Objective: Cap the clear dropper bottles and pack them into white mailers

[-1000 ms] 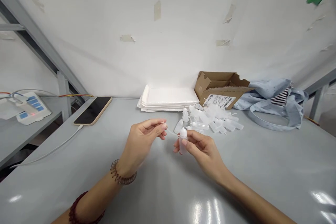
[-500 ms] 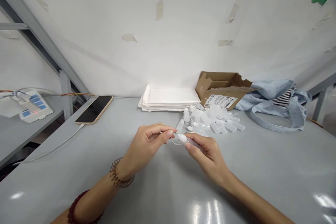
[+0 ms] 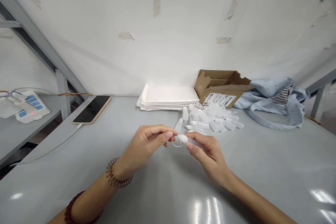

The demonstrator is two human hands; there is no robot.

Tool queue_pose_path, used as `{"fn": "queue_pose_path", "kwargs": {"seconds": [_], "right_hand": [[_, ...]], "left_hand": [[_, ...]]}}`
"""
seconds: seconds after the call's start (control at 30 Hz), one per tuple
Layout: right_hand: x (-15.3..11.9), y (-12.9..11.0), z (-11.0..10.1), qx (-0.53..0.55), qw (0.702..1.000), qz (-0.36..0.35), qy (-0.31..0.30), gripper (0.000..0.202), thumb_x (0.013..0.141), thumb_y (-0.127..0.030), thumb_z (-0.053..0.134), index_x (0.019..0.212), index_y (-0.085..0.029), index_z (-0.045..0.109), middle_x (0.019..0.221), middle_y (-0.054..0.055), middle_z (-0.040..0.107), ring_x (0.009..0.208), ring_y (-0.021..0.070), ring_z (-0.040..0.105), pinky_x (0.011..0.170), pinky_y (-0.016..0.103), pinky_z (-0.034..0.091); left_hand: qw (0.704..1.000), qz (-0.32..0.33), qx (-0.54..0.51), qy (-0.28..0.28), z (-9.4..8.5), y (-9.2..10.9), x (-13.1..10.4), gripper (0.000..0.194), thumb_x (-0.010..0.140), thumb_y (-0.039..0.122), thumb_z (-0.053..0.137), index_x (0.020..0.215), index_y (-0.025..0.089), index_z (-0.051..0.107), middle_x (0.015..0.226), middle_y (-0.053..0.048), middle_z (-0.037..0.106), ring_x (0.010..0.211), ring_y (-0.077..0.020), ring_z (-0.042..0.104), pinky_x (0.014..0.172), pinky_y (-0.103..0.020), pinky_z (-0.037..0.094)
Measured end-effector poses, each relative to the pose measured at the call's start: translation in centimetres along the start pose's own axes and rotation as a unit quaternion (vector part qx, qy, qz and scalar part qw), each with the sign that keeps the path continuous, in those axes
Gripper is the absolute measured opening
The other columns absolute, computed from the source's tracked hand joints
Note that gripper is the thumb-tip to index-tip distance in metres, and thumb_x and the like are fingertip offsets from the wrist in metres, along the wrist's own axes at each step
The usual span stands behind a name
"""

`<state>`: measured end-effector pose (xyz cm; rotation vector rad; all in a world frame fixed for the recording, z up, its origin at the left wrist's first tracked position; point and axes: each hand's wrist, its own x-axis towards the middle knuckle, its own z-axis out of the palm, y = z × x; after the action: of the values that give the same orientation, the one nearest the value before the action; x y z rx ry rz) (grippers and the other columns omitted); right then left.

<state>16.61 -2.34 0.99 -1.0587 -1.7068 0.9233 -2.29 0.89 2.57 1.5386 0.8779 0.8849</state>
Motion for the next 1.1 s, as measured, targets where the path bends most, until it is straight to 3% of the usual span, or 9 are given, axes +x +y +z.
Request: {"fn": "queue_pose_path", "kwargs": {"seconds": [0.3,0.53,0.73,0.87,0.93,1.0,1.1], "right_hand": [[0.0,-0.1,0.0,-0.067,0.997,-0.027,-0.004,0.021,0.083,-0.022,0.046,0.083,-0.015,0.066,0.06,-0.001,0.055,0.05,0.0094,0.043,0.048,0.022,0.034],[-0.1,-0.3,0.3,-0.119,0.993,-0.004,0.013,0.02,0.075,-0.02,0.046,0.07,-0.013,0.064,0.048,-0.005,0.041,0.042,0.0072,0.035,0.041,0.02,0.027],[0.0,-0.1,0.0,-0.127,0.992,0.015,-0.022,0.018,0.071,-0.019,0.046,0.065,-0.013,0.062,0.047,-0.005,0.039,0.043,0.0068,0.033,0.042,0.02,0.025],[0.5,0.4,-0.1,-0.148,0.987,0.039,-0.054,0.017,0.075,-0.019,0.048,0.069,-0.014,0.063,0.05,-0.005,0.043,0.045,0.0076,0.036,0.043,0.02,0.028],[1.5,0.4,-0.1,-0.176,0.982,0.033,-0.064,0.014,0.078,-0.019,0.05,0.078,-0.015,0.064,0.06,-0.001,0.053,0.053,0.0103,0.046,0.049,0.021,0.035],[2.0,0.2,-0.1,-0.188,0.981,-0.006,-0.052,0.019,0.082,-0.022,0.052,0.096,-0.016,0.063,0.083,0.005,0.061,0.074,0.016,0.057,0.063,0.026,0.045],[-1.4,0.8,0.4,-0.151,0.987,-0.056,-0.015,0.031,0.091,-0.025,0.045,0.121,-0.022,0.052,0.117,0.01,0.055,0.107,0.021,0.053,0.087,0.035,0.046]], "left_hand": [[0.999,0.026,0.044,-0.018,-0.2,-0.1,0.0,0.019,0.088,0.022,0.055,0.084,0.018,0.072,0.08,-0.001,0.068,0.076,-0.0118,0.057,0.07,-0.021,0.046],[0.996,0.061,0.048,-0.037,0.4,-0.9,0.1,0.017,0.087,0.018,0.055,0.082,0.015,0.072,0.08,-0.004,0.068,0.076,-0.0143,0.06,0.071,-0.023,0.047],[0.99,0.088,0.108,-0.036,1.1,-1.6,-0.2,0.02,0.087,0.018,0.052,0.081,0.015,0.071,0.077,-0.004,0.068,0.074,-0.0146,0.06,0.07,-0.024,0.046],[0.988,0.062,0.128,-0.054,0.5,-1.8,0.3,0.021,0.088,0.021,0.049,0.082,0.015,0.068,0.08,-0.003,0.068,0.077,-0.0149,0.06,0.073,-0.024,0.045],[0.987,0.026,0.138,-0.074,-0.6,-1.7,1.0,0.021,0.087,0.023,0.05,0.08,0.015,0.068,0.079,-0.003,0.068,0.077,-0.0151,0.06,0.072,-0.023,0.045],[0.985,-0.018,0.15,-0.078,-2.3,-1.6,1.7,0.022,0.085,0.028,0.052,0.075,0.015,0.068,0.074,-0.002,0.067,0.074,-0.0148,0.058,0.071,-0.023,0.044],[0.981,-0.113,0.159,-0.009,-5.2,-1.7,2.6,0.024,0.079,0.032,0.055,0.066,0.015,0.066,0.064,-0.001,0.062,0.064,-0.0139,0.054,0.064,-0.024,0.043]]}}
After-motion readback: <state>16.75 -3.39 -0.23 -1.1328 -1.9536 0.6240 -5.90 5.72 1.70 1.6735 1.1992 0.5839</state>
